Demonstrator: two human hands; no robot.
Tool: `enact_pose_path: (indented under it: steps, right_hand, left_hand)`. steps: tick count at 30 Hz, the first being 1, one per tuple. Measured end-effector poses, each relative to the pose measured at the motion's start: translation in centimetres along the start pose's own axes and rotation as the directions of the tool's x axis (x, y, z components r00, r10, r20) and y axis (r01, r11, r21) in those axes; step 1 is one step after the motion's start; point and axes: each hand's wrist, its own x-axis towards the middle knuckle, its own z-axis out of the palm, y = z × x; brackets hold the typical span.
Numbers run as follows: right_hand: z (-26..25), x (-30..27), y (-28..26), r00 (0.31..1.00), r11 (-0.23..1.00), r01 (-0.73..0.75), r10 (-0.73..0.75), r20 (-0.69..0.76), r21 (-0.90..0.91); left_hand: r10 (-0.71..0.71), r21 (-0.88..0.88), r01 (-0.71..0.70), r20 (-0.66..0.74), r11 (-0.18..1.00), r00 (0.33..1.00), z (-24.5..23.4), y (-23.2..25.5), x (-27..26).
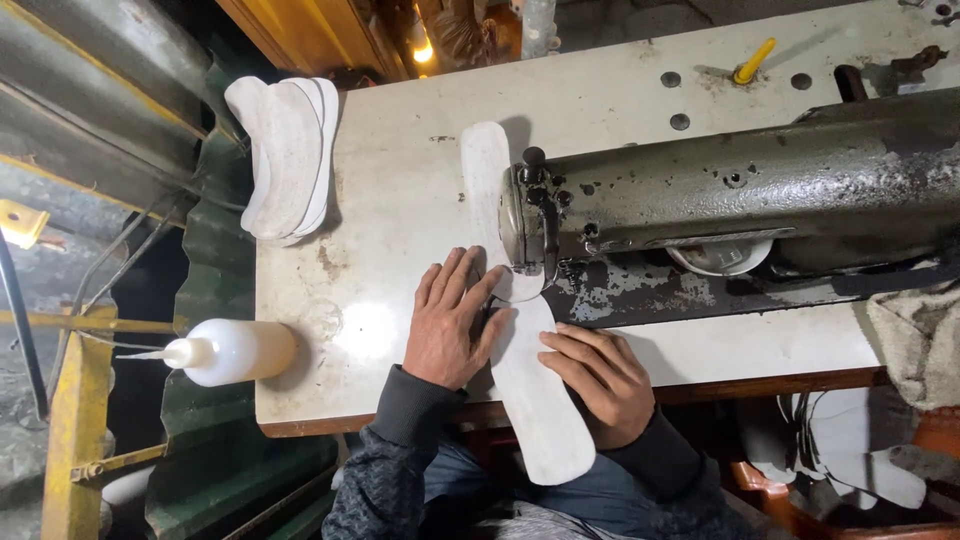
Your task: Sewing the edges of shoe insoles using an industrial sewing machine at a stitching station.
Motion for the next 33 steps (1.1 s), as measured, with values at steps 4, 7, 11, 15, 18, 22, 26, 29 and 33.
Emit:
enact_pose_path:
  steps: [4, 7, 11, 15, 18, 22, 26, 29, 33]
  right_hand:
    - [0.3, -0.5, 0.0, 0.999, 0.999, -0.022, 0.021, 0.048, 0.029]
    - [0.5, -0.3, -0.1, 0.999, 1.0, -0.027, 0.027, 0.045, 0.014]
    - [0.7, 0.7, -0.4, 0.999, 0.999, -0.033, 0.033, -0.018, -0.008]
    - [1.3, 0.0, -0.1, 1.0, 0.999, -0.025, 0.024, -0.013, -0.028]
    - [1.4, -0.1, -0.2, 0.998, 0.998, -0.054, 0.053, -0.029, -0.02]
    - [1.2, 0.1, -0.2, 0.999, 0.999, -0.045, 0.045, -0.021, -0.022]
    - [1.6, -0.2, -0.1, 0.999, 0.998, -0.025, 0.023, -0.049, -0.056]
    - [1.4, -0.3, -0.1, 0.999, 0.998, -0.041, 0.04, -0.014, -0.037]
    - [1.1, 0.3, -0.3, 0.998, 0.997, -0.052, 0.051, -0.025, -0.054]
  left_hand:
    - [0.013, 0.002, -0.013, -0.017, 1.0, 1.0, 0.2, -0.5, 0.3]
    - [0.02, -0.004, -0.02, -0.011, 1.0, 1.0, 0.4, -0.7, 0.4]
    - [0.025, -0.052, -0.025, -0.01, 0.998, 1.0, 0.2, -0.8, 0.4]
    - [0.035, -0.105, -0.038, -0.029, 0.994, 0.999, 0.0, -0.8, 0.2]
    - [0.039, -0.137, -0.046, -0.049, 0.99, 0.998, -0.1, -0.8, 0.3]
    - [0.05, -0.111, -0.057, -0.059, 0.992, 0.997, -0.1, -0.7, 0.5]
    - [0.037, -0.01, -0.038, -0.081, 0.999, 0.996, 0.5, -0.6, 0.5]
    - [0.033, 0.02, -0.032, -0.074, 0.999, 0.997, 0.7, -0.9, 0.6]
    - [0.034, 0.034, -0.032, -0.069, 0.999, 0.997, 0.7, -1.2, 0.9]
